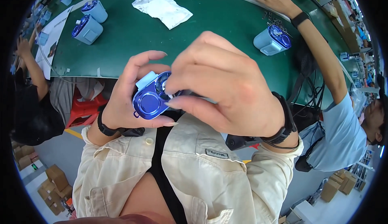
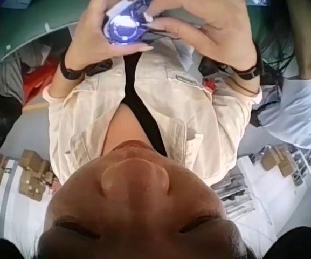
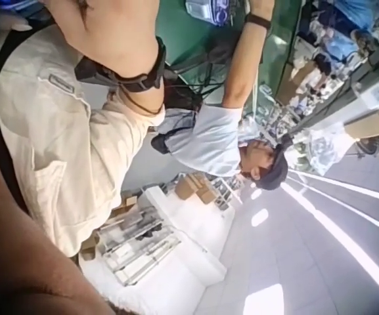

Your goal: The person picks up a blue and white device from the conveyor belt, presses a small white square into a slot on the device, and places it back on the belt, repeating this process for several units.

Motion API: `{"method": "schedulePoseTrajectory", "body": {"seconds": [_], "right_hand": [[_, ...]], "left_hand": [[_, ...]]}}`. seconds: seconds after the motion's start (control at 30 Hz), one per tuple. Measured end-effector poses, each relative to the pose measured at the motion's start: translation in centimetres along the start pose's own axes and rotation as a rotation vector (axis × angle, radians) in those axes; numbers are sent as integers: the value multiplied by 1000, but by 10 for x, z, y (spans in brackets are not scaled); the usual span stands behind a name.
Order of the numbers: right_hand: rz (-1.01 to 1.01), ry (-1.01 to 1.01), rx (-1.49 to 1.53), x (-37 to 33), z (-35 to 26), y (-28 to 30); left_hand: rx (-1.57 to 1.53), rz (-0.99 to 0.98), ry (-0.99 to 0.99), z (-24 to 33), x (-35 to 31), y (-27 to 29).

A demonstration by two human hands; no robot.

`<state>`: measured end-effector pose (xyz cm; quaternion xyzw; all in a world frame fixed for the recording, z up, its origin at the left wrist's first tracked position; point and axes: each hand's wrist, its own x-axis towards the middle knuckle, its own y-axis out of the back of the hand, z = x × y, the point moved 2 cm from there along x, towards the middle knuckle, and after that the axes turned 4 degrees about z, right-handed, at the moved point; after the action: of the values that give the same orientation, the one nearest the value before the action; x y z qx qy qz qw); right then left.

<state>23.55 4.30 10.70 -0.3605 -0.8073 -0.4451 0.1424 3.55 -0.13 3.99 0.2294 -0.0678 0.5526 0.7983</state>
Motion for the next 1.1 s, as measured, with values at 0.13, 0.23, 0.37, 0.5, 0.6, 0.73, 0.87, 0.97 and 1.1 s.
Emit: {"method": "schedulePoseTrajectory", "body": {"seconds": [0.13, 0.23, 0.37, 0.5, 0.6, 0.73, 0.87, 0.97, 1.1], "right_hand": [[67, -162, 33, -11, -4, -2], [108, -236, 63, -18, -6, -5], [164, -306, 116, -19, -13, -5], [176, -277, 45, -18, -12, -8], [216, -307, 56, -22, -10, -12], [337, -396, 137, -30, -9, -21], [413, -351, 22, -32, -11, -27], [435, -311, -62, -33, -12, -27], [393, -318, 136, -33, -12, -23]], "left_hand": [[1, 26, 70, 4, -5, -3], [22, 54, 62, 5, -3, -4], [111, 101, 45, 8, -2, -4], [194, 127, 17, 9, -1, -7], [216, 142, -35, 9, -1, -9], [297, 199, -98, 7, -2, -15], [301, 318, -157, -3, -4, -25], [317, 388, -206, -10, -6, -30], [391, 373, -227, -7, -4, -28]]}}
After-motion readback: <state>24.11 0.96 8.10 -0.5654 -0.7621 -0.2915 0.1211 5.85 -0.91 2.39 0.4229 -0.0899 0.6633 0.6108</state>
